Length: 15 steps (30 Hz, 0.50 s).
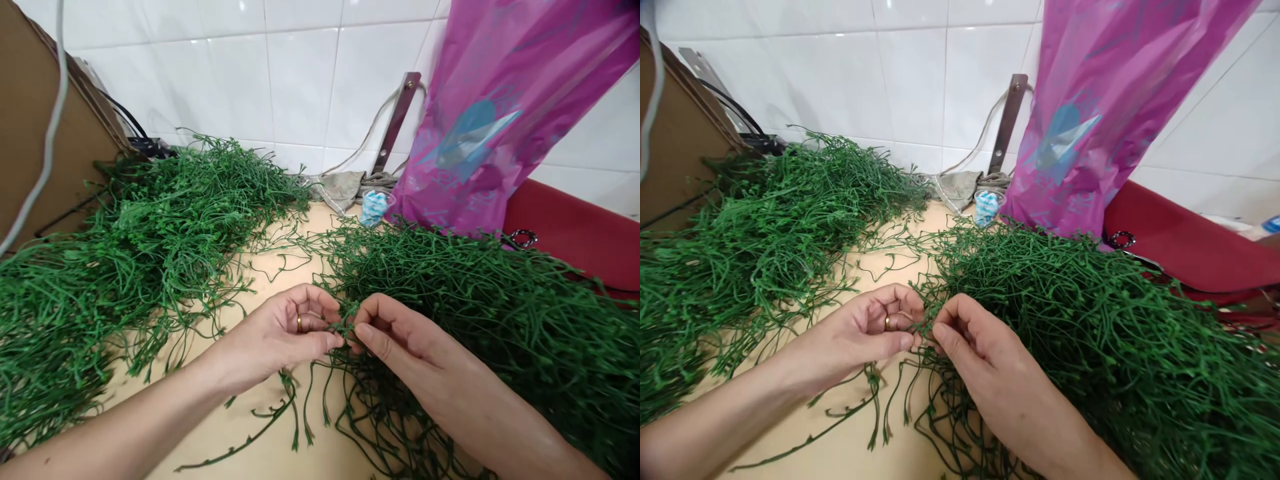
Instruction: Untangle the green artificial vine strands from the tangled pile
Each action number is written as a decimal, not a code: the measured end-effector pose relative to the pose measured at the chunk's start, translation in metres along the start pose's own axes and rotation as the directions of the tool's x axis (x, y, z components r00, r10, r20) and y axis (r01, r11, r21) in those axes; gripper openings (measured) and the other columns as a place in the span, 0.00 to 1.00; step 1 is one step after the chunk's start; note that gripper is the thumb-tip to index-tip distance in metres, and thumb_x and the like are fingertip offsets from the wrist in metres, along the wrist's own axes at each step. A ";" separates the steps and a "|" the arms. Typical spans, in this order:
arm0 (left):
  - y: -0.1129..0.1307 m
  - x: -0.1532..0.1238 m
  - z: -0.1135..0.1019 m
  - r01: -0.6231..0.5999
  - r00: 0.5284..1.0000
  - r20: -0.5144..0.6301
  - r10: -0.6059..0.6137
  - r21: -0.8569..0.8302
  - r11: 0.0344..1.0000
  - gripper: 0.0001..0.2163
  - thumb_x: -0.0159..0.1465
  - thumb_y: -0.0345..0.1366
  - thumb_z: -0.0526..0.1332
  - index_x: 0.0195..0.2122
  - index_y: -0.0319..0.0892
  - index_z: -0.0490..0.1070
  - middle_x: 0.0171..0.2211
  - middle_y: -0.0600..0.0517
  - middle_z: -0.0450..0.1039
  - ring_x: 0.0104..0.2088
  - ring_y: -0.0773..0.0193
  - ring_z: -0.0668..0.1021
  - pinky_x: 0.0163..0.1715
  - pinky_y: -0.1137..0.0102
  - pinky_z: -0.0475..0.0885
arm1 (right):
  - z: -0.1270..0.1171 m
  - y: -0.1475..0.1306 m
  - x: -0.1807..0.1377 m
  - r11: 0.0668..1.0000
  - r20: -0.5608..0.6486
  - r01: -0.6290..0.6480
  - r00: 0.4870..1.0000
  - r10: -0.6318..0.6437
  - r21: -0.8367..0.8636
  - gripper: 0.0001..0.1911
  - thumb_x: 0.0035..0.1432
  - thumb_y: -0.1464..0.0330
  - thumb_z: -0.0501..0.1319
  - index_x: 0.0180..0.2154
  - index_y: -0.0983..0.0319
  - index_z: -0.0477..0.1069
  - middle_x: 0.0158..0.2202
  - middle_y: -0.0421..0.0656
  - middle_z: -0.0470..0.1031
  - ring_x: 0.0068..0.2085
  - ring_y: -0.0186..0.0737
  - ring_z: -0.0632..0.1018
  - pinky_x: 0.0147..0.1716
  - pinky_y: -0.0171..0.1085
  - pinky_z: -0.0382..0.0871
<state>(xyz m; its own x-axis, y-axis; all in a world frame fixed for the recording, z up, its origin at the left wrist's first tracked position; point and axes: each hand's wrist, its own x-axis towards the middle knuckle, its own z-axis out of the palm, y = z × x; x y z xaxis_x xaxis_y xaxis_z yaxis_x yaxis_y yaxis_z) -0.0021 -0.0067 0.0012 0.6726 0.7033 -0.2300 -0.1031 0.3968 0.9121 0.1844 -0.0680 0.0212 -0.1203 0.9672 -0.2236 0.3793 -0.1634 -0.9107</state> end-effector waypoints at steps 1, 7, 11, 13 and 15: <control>0.000 0.000 -0.001 0.016 1.000 0.016 -0.016 0.001 1.000 0.11 0.58 0.31 0.69 0.40 0.40 0.70 0.34 0.54 0.72 0.32 0.72 0.73 0.36 0.74 0.68 | 0.000 0.000 0.001 1.000 -0.003 0.005 1.000 -0.005 0.005 0.11 0.67 0.62 0.52 0.32 0.58 0.64 0.28 0.35 0.62 0.31 0.34 0.63 0.30 0.32 0.61; 0.005 -0.001 -0.003 0.133 0.989 0.062 -0.137 0.066 0.989 0.12 0.61 0.43 0.67 0.36 0.38 0.72 0.30 0.54 0.73 0.31 0.70 0.72 0.34 0.74 0.67 | 0.002 0.004 0.005 0.996 -0.023 0.085 0.996 -0.086 -0.027 0.09 0.66 0.65 0.53 0.32 0.58 0.65 0.28 0.36 0.66 0.30 0.34 0.66 0.28 0.32 0.62; 0.007 -0.002 -0.004 0.140 0.986 0.052 -0.157 0.239 0.961 0.12 0.60 0.43 0.67 0.34 0.39 0.71 0.27 0.56 0.69 0.27 0.71 0.67 0.29 0.74 0.62 | 0.008 0.004 0.003 0.948 -0.066 0.181 0.977 -0.204 -0.262 0.10 0.67 0.70 0.51 0.31 0.58 0.63 0.27 0.36 0.66 0.28 0.33 0.67 0.25 0.32 0.62; 0.007 -0.001 -0.005 0.116 0.988 0.059 -0.139 0.299 0.947 0.11 0.61 0.43 0.65 0.33 0.40 0.71 0.26 0.56 0.68 0.28 0.70 0.66 0.30 0.73 0.61 | 0.010 0.004 0.001 0.874 -0.041 0.260 0.952 -0.302 -0.410 0.10 0.67 0.73 0.51 0.32 0.58 0.64 0.29 0.37 0.69 0.29 0.33 0.69 0.26 0.31 0.65; 0.006 -0.001 -0.006 0.104 0.987 0.078 -0.141 0.357 0.928 0.10 0.62 0.41 0.64 0.32 0.40 0.70 0.26 0.57 0.67 0.27 0.70 0.65 0.29 0.73 0.60 | 0.008 0.007 -0.003 0.749 0.007 0.360 0.903 -0.429 -0.556 0.10 0.66 0.73 0.52 0.32 0.57 0.66 0.30 0.37 0.71 0.30 0.33 0.72 0.29 0.32 0.69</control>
<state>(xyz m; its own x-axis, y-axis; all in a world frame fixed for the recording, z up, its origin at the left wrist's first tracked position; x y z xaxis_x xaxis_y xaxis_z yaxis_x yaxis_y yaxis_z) -0.0083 -0.0015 0.0048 0.7356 0.5923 -0.3286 0.2358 0.2308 0.9440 0.1806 -0.0736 0.0124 -0.2777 0.9425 0.1860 0.7512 0.3337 -0.5695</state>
